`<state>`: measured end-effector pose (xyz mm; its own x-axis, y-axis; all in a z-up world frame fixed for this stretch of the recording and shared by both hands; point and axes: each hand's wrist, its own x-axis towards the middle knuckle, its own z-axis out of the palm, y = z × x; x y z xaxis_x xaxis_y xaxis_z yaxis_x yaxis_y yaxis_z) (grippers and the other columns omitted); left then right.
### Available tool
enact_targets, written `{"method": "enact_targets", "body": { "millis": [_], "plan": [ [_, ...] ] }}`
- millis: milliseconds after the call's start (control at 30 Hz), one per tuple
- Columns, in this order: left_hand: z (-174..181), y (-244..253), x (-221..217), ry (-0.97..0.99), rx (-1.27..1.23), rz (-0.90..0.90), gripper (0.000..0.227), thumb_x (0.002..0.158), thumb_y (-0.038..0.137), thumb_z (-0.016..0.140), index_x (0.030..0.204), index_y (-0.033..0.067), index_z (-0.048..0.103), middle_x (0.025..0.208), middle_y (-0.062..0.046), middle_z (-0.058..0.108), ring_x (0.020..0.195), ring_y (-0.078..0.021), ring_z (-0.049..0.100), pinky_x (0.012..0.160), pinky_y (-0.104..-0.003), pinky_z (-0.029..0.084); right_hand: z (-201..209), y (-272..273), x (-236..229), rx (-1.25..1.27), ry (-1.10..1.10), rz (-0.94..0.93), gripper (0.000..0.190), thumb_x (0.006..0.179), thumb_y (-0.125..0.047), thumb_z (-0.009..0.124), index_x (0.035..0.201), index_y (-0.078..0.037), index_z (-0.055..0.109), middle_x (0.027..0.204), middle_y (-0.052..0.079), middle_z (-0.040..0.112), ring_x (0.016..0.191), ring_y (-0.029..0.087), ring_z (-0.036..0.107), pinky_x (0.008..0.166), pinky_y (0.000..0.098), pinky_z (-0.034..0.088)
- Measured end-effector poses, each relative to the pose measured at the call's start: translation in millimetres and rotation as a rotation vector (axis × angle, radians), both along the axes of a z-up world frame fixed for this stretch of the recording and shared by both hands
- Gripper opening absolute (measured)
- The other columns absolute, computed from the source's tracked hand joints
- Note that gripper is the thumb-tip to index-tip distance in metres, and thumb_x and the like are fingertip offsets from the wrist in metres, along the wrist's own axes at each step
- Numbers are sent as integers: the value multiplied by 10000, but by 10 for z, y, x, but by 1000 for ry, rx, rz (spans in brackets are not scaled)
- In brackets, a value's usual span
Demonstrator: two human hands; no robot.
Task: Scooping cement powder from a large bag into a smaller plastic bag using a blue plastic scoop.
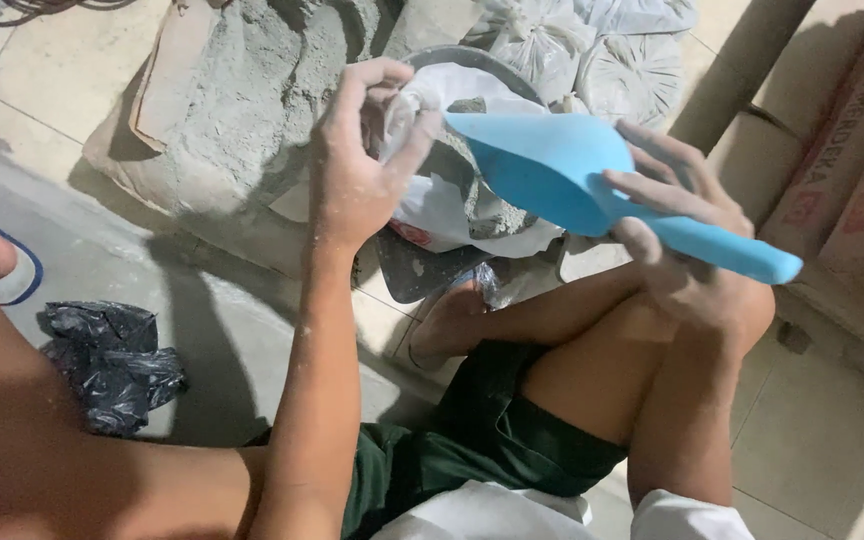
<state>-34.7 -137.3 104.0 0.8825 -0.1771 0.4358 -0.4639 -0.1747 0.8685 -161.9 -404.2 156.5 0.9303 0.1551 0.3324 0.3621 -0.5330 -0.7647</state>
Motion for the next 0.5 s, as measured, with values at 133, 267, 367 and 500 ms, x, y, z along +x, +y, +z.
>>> {"method": "enact_targets", "body": {
  "millis": [133, 267, 367, 500],
  "plan": [
    [64, 9, -6, -11, 134, -2, 380, 886, 48, 787, 1212, 129, 610, 1016, -43, 739, 851, -185, 699, 753, -328, 561, -53, -133, -78, 63, -43, -53, 349, 953, -59, 593, 1289, 33, 602, 1534, 327, 497, 1466, 489, 547, 1347, 673, 490],
    [-53, -23, 133, -128, 166, 71, 214, 915, 61, 756, 1099, 30, 652, 862, -85, 692, 702, -202, 589, 627, -336, 481, -128, -256, -143, 98, -93, -69, 284, 1012, -127, 595, 1261, 7, 613, 1523, 322, 508, 1467, 472, 559, 1349, 651, 515],
    [-82, -28, 198, -137, 176, 153, 172, 931, 79, 762, 951, 11, 605, 749, -86, 642, 625, -211, 561, 572, -358, 461, -114, -175, -138, 138, -76, -42, 316, 974, -219, 583, 1238, -51, 632, 1535, 289, 516, 1470, 456, 568, 1345, 658, 526],
    [-60, -45, 242, -120, 159, 190, 131, 953, 82, 719, 928, 25, 603, 732, -53, 621, 602, -175, 526, 540, -328, 425, -154, 116, 26, 4, -66, 34, 267, 956, -148, 618, 1199, -55, 680, 1547, 252, 487, 1423, 423, 577, 1276, 563, 524]
  ]
}}
